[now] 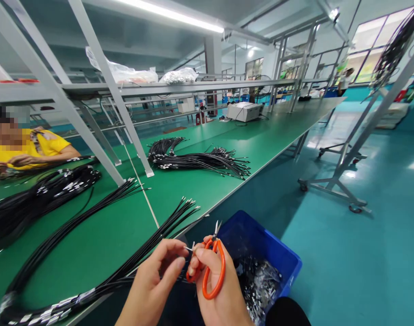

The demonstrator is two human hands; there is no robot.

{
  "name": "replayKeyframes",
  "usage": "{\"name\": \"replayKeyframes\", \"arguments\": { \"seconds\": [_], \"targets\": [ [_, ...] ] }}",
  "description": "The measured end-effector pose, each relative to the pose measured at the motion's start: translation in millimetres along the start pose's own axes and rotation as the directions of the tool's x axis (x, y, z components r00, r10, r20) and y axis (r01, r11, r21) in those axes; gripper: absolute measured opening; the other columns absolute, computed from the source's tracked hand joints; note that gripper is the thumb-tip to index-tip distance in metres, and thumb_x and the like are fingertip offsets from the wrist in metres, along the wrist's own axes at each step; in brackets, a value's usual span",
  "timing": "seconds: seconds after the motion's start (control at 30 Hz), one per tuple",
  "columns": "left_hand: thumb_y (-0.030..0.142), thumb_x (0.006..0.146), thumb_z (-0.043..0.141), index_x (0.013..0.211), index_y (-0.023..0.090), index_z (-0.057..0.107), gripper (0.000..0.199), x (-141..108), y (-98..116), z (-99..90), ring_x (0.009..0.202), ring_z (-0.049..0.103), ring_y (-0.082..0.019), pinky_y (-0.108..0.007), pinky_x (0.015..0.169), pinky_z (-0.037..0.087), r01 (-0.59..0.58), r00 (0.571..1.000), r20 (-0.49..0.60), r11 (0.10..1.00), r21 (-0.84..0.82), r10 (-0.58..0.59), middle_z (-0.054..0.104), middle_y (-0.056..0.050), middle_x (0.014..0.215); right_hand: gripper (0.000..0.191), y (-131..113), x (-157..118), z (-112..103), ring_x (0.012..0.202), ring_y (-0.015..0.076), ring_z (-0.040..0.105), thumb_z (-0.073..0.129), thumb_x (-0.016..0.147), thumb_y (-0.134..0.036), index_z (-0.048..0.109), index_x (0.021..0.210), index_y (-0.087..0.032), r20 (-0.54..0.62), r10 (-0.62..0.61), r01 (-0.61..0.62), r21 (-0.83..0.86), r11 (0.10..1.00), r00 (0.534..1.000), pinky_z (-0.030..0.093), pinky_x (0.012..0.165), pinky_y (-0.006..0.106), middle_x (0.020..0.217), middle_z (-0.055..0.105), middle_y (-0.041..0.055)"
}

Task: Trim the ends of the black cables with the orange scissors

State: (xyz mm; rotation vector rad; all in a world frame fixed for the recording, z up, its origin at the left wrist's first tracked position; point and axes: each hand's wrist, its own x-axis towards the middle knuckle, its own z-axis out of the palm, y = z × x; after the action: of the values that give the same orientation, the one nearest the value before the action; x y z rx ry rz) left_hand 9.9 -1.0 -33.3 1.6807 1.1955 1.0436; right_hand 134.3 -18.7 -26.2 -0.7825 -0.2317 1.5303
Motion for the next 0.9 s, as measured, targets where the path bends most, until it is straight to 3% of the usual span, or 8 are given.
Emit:
{"name": "replayKeyframes", "arguments": {
  "seconds": [0.1,0.3,0.43,0.53,0.63,0.77,0.9],
  "targets": [
    [0.024,0.083,0.055,0.083,0.02,0.062,0.007,-2.5,-1.3,3.6,0.068,0.063,-0.018,-0.026,0.066,0.049,0.108,0.985,0.153,0.973,-0.205,-0.077,0.068,-0.002,0.075,0.012,-0.4,-1.3,2.0,0.054,0.0133,0.048,0.072,0.062,-0.019,0.06,0.062,-0.02,0.057,-0.009,0.012,-0.049,0.999,0.998,0.042,0.051,0.023,0.055,0.055,-0.0024],
    [0.027,0.077,0.064,0.07,0.017,0.062,0.013,0.1,-1.5,4.3,0.06,0.054,-0.013,-0.021,0.057,0.043,0.144,0.988,0.105,0.931,-0.335,-0.115,0.063,0.001,0.066,0.026,3.2,0.2,2.3,0.055,0.0105,0.049,0.074,0.067,-0.021,0.058,0.088,-0.022,0.002,-0.157,0.156,-0.111,0.981,0.988,0.042,0.054,0.022,0.073,0.065,-0.0012],
    [0.034,0.076,0.065,0.069,0.016,0.061,0.02,0.5,-3.6,3.5,0.056,0.05,-0.011,-0.019,0.052,0.039,0.161,0.985,0.12,0.918,-0.363,-0.125,0.06,0.001,0.063,0.025,5.9,3.8,1.6,0.055,0.0116,0.05,0.073,0.065,-0.02,0.058,0.085,-0.021,0.067,-0.183,0.192,-0.173,0.966,0.981,0.043,0.053,0.022,0.066,0.061,-0.0024],
    [0.037,0.076,0.066,0.071,0.016,0.06,0.023,0.1,-7.2,3.7,0.053,0.046,-0.01,-0.018,0.05,0.037,0.201,0.977,0.145,0.895,-0.397,-0.155,0.057,0.002,0.061,0.025,8.3,5.1,-2.2,0.047,0.0099,0.048,0.072,0.065,-0.021,0.058,0.085,-0.023,0.034,-0.271,0.271,-0.264,0.926,0.962,0.039,0.045,0.02,0.063,0.061,-0.0038],
    [0.038,0.075,0.067,0.07,0.016,0.058,0.024,0.8,-8.6,3.3,0.052,0.043,-0.009,-0.018,0.05,0.036,0.237,0.97,0.151,0.867,-0.439,-0.189,0.054,0.003,0.059,0.025,9.9,4.9,-8.9,0.053,0.0116,0.054,0.071,0.067,-0.021,0.059,0.089,-0.026,-0.005,-0.439,0.402,-0.395,0.826,0.898,0.043,0.048,0.021,0.074,0.066,-0.0021],
    [0.035,0.074,0.068,0.069,0.016,0.057,0.023,2.1,-7.5,2.3,0.053,0.041,-0.008,-0.017,0.05,0.034,0.232,0.97,0.169,0.876,-0.423,-0.175,0.049,0.005,0.059,0.02,13.8,7.0,-18.6,0.072,0.0176,0.064,0.068,0.072,-0.02,0.06,0.09,-0.026,0.196,-0.543,0.544,-0.579,0.608,0.816,0.051,0.063,0.026,0.085,0.07,0.0023],
    [0.034,0.076,0.068,0.074,0.016,0.06,0.02,0.1,-5.6,3.1,0.056,0.045,-0.009,-0.018,0.053,0.037,0.221,0.972,0.176,0.872,-0.438,-0.158,0.055,0.004,0.063,0.02,17.4,8.2,-18.5,0.066,0.0171,0.065,0.066,0.075,-0.018,0.059,0.09,-0.029,0.28,-0.619,0.608,-0.678,0.413,0.734,0.051,0.062,0.026,0.074,0.067,-0.0021]
  ]
}}
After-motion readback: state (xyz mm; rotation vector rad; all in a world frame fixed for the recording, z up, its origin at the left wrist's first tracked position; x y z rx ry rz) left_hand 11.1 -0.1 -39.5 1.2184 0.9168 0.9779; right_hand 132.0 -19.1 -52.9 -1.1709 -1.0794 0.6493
